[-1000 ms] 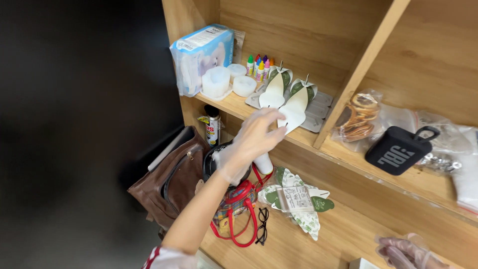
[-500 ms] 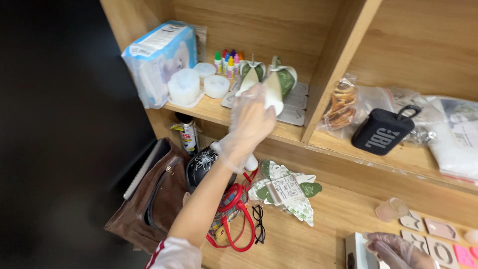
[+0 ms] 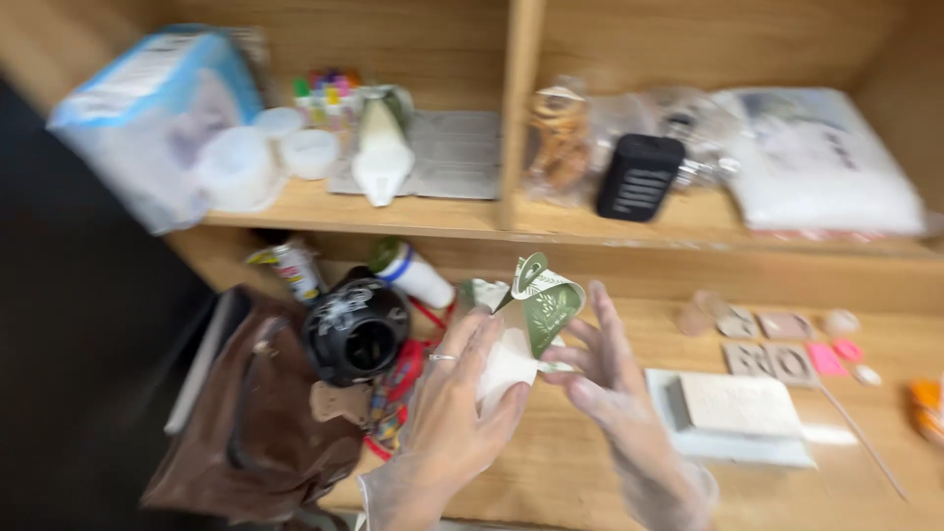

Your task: Stirring and heating wax in a specialized heater for candle production.

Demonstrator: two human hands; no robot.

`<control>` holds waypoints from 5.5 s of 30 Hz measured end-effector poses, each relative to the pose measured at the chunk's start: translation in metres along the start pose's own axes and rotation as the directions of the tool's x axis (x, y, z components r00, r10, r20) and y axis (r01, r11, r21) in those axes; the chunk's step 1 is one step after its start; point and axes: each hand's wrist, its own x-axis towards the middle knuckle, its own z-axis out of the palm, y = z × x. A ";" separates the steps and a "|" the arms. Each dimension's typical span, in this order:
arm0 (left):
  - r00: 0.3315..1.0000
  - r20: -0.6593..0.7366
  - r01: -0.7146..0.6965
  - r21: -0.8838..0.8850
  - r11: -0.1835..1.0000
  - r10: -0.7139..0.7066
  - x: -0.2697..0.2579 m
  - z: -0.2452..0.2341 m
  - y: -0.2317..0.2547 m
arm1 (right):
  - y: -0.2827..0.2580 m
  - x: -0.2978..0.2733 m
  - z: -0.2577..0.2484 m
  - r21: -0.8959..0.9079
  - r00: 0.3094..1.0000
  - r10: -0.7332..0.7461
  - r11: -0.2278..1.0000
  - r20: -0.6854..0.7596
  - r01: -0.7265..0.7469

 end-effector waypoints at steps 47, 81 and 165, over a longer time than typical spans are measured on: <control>0.153 0.981 0.861 -0.191 0.472 0.117 -0.011 0.520 0.349 | -0.133 -0.353 -0.441 -0.129 0.376 0.015 0.925 -0.926 -0.356; 0.190 0.976 0.664 -0.051 0.746 -0.102 0.054 0.861 0.541 | -0.220 -0.541 -0.793 -0.033 -0.174 -0.123 0.892 -0.977 -0.451; -0.029 0.997 0.527 0.080 0.846 -0.076 -0.096 1.432 0.603 | -0.241 -0.723 -0.961 0.102 -0.325 -0.072 0.866 -0.943 -0.489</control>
